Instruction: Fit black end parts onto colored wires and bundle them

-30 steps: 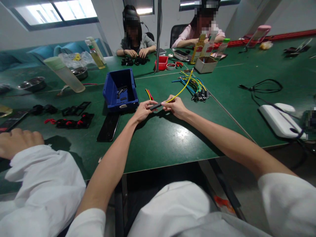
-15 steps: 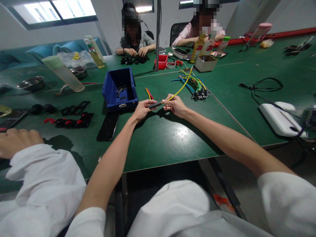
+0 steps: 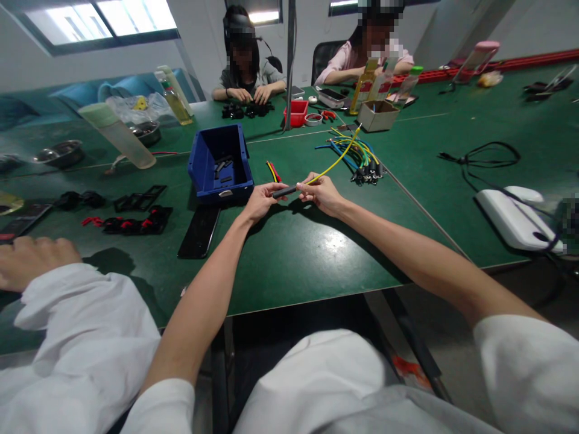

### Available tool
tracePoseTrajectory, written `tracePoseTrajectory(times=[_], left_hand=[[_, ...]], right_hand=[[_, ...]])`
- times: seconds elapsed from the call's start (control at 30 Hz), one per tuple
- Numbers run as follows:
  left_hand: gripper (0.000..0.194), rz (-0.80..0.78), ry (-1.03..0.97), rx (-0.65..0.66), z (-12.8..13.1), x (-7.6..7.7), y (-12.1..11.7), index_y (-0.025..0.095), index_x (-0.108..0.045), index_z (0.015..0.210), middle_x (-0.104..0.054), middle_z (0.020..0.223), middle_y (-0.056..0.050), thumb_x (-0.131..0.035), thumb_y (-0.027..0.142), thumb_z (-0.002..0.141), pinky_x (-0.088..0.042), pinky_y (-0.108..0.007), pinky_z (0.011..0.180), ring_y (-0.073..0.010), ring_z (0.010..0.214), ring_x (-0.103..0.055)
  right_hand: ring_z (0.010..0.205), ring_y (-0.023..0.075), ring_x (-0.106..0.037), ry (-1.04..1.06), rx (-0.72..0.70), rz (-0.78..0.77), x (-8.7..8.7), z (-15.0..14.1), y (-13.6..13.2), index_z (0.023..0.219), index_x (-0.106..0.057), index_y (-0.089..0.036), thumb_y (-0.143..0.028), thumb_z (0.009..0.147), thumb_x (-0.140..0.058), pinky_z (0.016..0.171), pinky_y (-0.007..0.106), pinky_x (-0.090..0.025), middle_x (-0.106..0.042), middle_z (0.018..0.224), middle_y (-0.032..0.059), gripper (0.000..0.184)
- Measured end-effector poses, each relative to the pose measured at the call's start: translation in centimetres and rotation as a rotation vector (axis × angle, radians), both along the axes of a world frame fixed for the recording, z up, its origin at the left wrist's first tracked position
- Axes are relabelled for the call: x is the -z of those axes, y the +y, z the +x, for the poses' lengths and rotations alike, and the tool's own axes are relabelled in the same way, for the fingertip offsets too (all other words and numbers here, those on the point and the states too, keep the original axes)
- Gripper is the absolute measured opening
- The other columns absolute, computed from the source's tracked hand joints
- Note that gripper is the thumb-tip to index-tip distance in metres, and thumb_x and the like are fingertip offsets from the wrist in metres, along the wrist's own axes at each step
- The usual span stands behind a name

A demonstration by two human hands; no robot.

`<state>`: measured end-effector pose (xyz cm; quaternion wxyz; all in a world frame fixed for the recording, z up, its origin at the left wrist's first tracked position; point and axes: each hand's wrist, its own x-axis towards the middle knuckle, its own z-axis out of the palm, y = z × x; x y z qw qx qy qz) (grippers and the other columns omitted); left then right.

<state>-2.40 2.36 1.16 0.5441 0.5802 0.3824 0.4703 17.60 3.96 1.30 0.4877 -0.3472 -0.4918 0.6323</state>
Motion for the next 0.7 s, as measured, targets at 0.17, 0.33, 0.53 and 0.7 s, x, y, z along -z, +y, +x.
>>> tracePoseTrajectory(times=[0.17, 0.33, 0.53, 0.7], left_hand=[[0.040, 0.005, 0.020, 0.000, -0.03, -0.10, -0.09, 0.016, -0.072, 0.096, -0.073, 0.094, -0.002, -0.064, 0.007, 0.058, -0.050, -0.034, 0.086, -0.0152, 0.078, -0.067], [0.041, 0.007, 0.029, 0.009, -0.06, -0.15, -0.10, 0.016, -0.072, 0.097, -0.073, 0.095, -0.002, -0.064, 0.007, 0.058, -0.050, -0.033, 0.087, -0.0155, 0.079, -0.067], [0.045, 0.010, 0.042, 0.016, -0.11, 0.01, 0.05, 0.016, -0.071, 0.099, -0.074, 0.098, -0.003, -0.061, 0.006, 0.056, -0.050, -0.035, 0.087, -0.0171, 0.080, -0.068], [0.048, 0.008, 0.039, 0.030, -0.21, 0.12, 0.19, 0.016, -0.071, 0.099, -0.073, 0.100, -0.003, -0.059, 0.005, 0.055, -0.050, -0.034, 0.086, -0.0168, 0.080, -0.068]], right_hand=[[0.053, 0.0090, -0.063, -0.013, 0.006, -0.004, 0.12, 0.00, 0.10, 0.076, -0.054, -0.017, -0.038, 0.057, -0.090, 0.047, 0.017, -0.052, -0.062, 0.062, -0.0025, 0.045], [0.053, 0.0095, -0.063, -0.018, 0.006, 0.000, 0.18, 0.00, 0.19, 0.075, -0.055, -0.017, -0.038, 0.057, -0.090, 0.047, 0.017, -0.051, -0.062, 0.062, -0.0018, 0.044], [0.054, 0.0096, -0.063, -0.027, 0.009, -0.013, -0.01, -0.02, 0.05, 0.074, -0.055, -0.017, -0.038, 0.057, -0.090, 0.047, 0.017, -0.051, -0.060, 0.060, -0.0024, 0.044], [0.053, 0.0094, -0.063, -0.015, 0.001, -0.002, 0.00, -0.06, 0.00, 0.074, -0.054, -0.017, -0.038, 0.057, -0.090, 0.046, 0.016, -0.050, -0.059, 0.059, -0.0029, 0.045]])
